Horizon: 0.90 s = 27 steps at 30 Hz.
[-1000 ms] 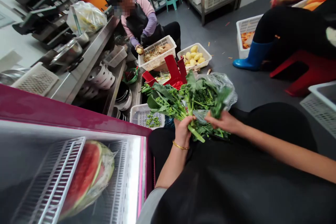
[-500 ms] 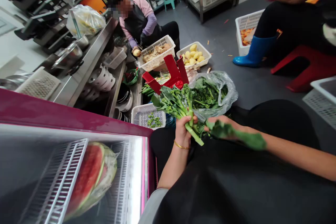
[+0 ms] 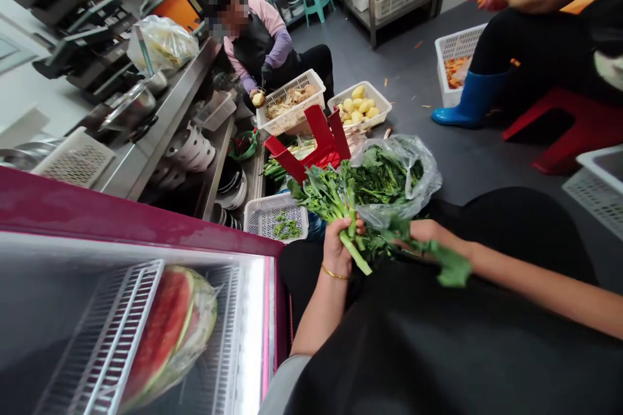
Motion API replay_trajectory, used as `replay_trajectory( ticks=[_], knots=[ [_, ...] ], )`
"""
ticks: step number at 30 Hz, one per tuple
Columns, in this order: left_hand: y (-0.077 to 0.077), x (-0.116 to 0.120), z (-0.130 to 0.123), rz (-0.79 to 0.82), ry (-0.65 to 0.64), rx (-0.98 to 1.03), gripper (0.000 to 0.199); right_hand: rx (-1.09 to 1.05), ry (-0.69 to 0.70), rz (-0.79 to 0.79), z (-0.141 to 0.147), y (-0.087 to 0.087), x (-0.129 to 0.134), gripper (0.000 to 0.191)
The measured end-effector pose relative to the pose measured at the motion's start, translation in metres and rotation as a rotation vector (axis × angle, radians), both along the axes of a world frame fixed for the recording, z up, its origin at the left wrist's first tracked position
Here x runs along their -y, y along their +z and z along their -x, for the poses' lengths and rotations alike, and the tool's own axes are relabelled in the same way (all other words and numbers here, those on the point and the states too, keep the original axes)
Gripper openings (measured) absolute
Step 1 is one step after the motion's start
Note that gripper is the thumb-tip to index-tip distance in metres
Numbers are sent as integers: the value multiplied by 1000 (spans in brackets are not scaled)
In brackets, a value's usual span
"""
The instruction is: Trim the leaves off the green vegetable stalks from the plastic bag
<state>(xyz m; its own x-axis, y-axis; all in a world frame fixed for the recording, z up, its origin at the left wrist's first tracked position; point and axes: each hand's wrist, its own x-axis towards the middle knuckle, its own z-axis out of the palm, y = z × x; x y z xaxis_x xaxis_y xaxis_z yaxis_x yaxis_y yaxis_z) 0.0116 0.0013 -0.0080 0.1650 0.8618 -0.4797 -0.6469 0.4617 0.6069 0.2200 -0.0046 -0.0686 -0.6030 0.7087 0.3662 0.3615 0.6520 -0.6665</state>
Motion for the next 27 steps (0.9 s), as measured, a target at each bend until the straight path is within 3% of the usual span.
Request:
replay_trajectory(
  ticks=[2,4,7,9,11,13,15,17,19,22,25,27],
  knots=[
    [-2,1,5,-64,-9,41,26,122,1,171,-23,-9,-7,38],
    [-4,2,3,-86,-49,60,26,181,-59,252,-33,1,-24,41],
    [-5,5,-5,-83,-75,-18,29,88,-150,315,-15,43,-52,37],
    [-4,6,-11,-106,-52,-105,31,-72,-183,447,11,72,-62,43],
    [-2,8,-14,-139,-15,-149,32,-274,-189,564,37,88,-61,47],
    [-1,10,-16,-142,4,-129,31,-455,-208,582,53,86,-51,45],
    [-1,12,-17,-123,13,-98,30,-492,-258,448,53,72,-39,41],
    [-3,13,-18,-112,46,-129,29,-308,-289,201,38,58,-33,38],
    [-4,14,-19,-162,107,-238,26,-32,-250,52,17,53,-33,39],
    [-3,13,-23,-312,177,-473,17,162,-207,174,1,62,-43,44],
    [0,14,-25,-362,188,-665,13,5,-280,392,13,73,-53,52],
    [0,16,-25,-357,181,-673,13,-164,-326,490,28,72,-54,61]
  ],
)
